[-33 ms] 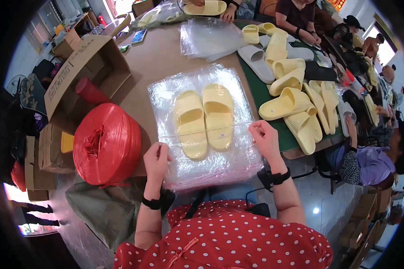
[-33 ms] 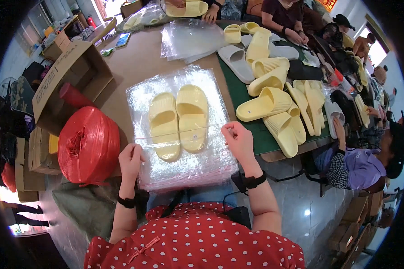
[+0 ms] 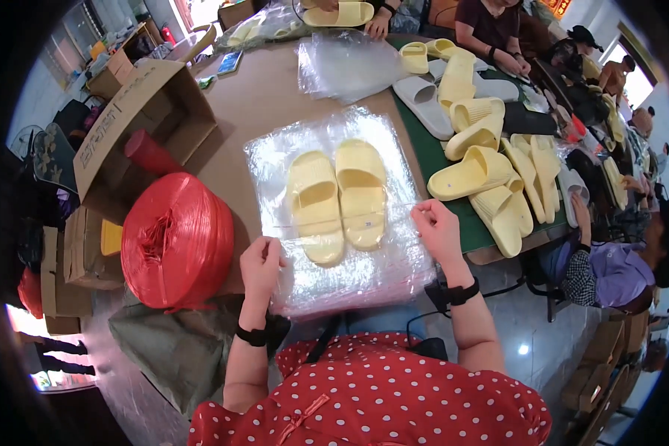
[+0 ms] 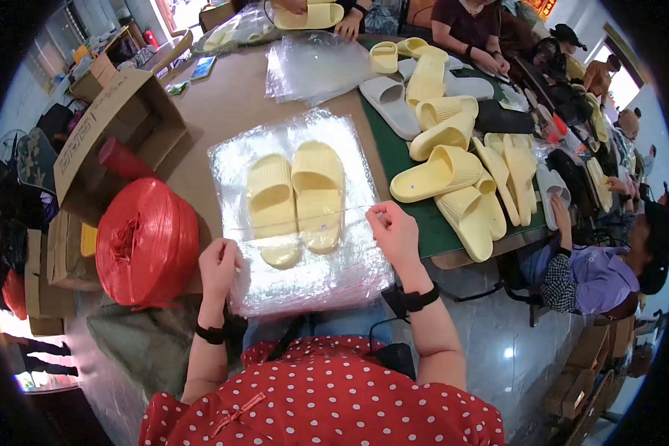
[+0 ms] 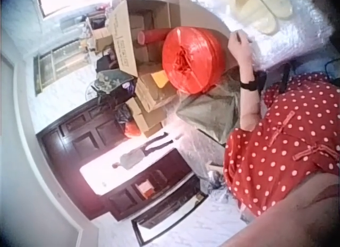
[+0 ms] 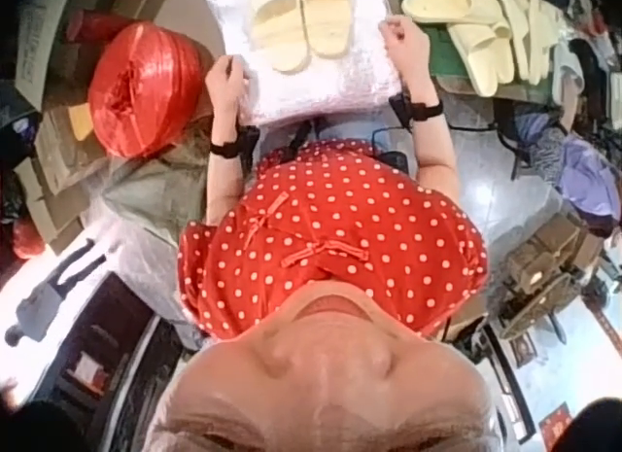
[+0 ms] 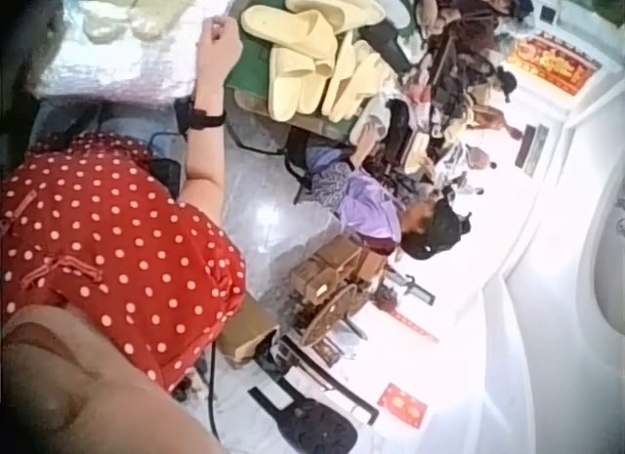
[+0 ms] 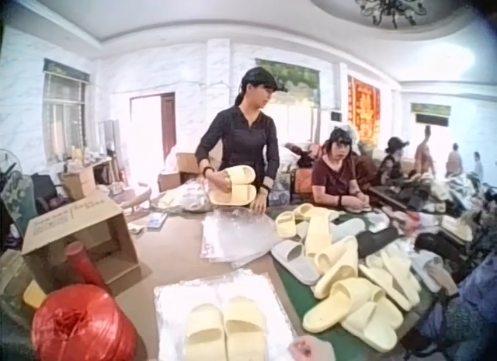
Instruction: The recorder is picking up pairs of sandals/slides from a workspace, placing them into plastic bags, and then placing the bagged shoes into a larger sack.
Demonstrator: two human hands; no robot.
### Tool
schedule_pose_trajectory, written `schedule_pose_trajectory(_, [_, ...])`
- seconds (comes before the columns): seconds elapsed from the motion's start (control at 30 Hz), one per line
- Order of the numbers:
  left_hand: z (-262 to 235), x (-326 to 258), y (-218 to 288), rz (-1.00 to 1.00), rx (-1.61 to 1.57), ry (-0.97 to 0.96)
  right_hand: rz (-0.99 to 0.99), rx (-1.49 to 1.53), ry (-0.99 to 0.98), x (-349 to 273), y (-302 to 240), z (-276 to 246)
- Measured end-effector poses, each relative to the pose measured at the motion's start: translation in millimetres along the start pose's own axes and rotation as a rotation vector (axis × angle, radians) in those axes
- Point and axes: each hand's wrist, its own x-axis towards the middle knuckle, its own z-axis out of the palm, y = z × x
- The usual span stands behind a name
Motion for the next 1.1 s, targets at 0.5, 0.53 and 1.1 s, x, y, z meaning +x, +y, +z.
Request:
schedule_pose_trajectory(0.5, [16, -13, 44, 0.536, 0.802, 0.342, -0.798, -0.586, -0.338, -33, -25, 81])
schedule_pose_trajectory(0.53, [20, -13, 45, 0.537, 0.8, 0.344, -0.785, -0.606, -0.351, -32, -23, 82])
schedule_pose_trajectory(1.1, [57, -5, 19, 0.452, 0.8, -0.328, -0.45, -0.603, -0.138, -20, 15, 42])
